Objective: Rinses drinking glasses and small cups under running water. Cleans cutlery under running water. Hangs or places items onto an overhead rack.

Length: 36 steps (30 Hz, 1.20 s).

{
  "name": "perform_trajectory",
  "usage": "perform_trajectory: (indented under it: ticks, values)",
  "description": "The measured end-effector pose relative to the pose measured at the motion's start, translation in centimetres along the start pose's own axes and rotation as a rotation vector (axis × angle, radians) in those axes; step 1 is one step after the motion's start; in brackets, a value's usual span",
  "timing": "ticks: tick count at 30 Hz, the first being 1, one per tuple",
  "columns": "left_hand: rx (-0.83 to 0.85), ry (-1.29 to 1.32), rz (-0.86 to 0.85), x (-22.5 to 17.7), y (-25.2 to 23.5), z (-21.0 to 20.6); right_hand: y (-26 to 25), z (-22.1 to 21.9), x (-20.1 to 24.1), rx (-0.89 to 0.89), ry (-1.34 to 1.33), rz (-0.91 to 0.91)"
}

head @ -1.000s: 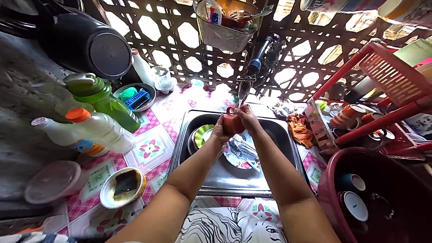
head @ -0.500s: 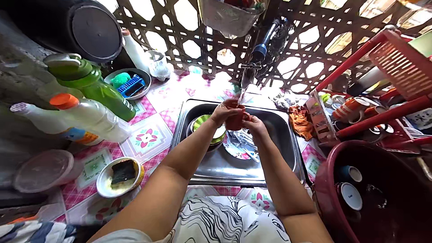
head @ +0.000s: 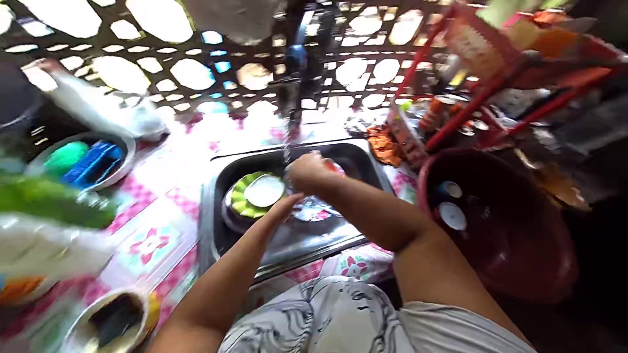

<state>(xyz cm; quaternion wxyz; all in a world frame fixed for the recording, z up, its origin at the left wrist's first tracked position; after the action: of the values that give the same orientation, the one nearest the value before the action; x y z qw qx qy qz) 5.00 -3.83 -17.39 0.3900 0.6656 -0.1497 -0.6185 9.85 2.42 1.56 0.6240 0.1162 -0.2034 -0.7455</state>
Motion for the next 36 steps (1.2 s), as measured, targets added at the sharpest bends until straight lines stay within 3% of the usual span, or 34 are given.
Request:
perform_trajectory:
  ticks: [3,6,10,13,16,18,22,27,30,33,36]
  values:
    - [0.129,-0.699,-0.108,2.1,0.5,-1.7,0.9,-1.4,1.7,0.140,0.135,0.039]
    - [0.170,-1.006,-0.024,3.6,3.1,-3.5,5.7,0.1,0.6,0.072,0.174,0.089]
    - [0.119,-0.946,0.014,5.9,5.6,-4.9,15.5,3.6,-7.1,-0.203,-0.073,-0.003]
    - [-0.044,-0.920,-0.053,7.2,6.4,-4.8,24.1,4.8,-14.9,-0.370,-0.119,-0.123]
    - [-0.213,-0.812,-0.184,7.3,7.1,-4.7,32.4,4.7,-21.2,-0.407,-0.104,-0.289]
    - [-0.286,-0.812,-0.226,7.4,7.5,-4.7,34.8,2.5,-25.7,-0.408,-0.078,-0.480]
    - [-0.418,-0.880,-0.350,7.0,8.5,-5.1,34.1,-4.9,-30.4,-0.388,-0.087,-0.780]
    - [-0.520,-0.977,-0.449,7.5,8.3,-5.0,28.4,-11.0,-33.3,-0.151,-0.058,-0.759]
    - [-0.587,-0.985,-0.427,7.9,8.0,-5.0,26.6,-13.4,-33.9,-0.145,-0.102,-0.739]
    - [-0.606,-0.984,-0.328,7.6,8.6,-5.1,25.7,-14.9,-35.6,-0.206,-0.135,-0.719]
    - [-0.584,-0.976,-0.241,7.6,9.1,-5.1,25.5,-15.5,-35.3,-0.057,-0.067,-0.719]
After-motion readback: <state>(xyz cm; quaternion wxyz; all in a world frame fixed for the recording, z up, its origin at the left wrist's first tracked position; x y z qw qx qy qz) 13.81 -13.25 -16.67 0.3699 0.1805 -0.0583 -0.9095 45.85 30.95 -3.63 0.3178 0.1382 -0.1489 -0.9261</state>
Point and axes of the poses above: each hand's wrist, its own y-axis away from the middle knuckle, its own z-axis out of the back of the hand, x = y × z, the point moved 4 cm from there along -y, towards the middle knuckle, and after that the axes turned 13 degrees about z, right-handed, at the moved point
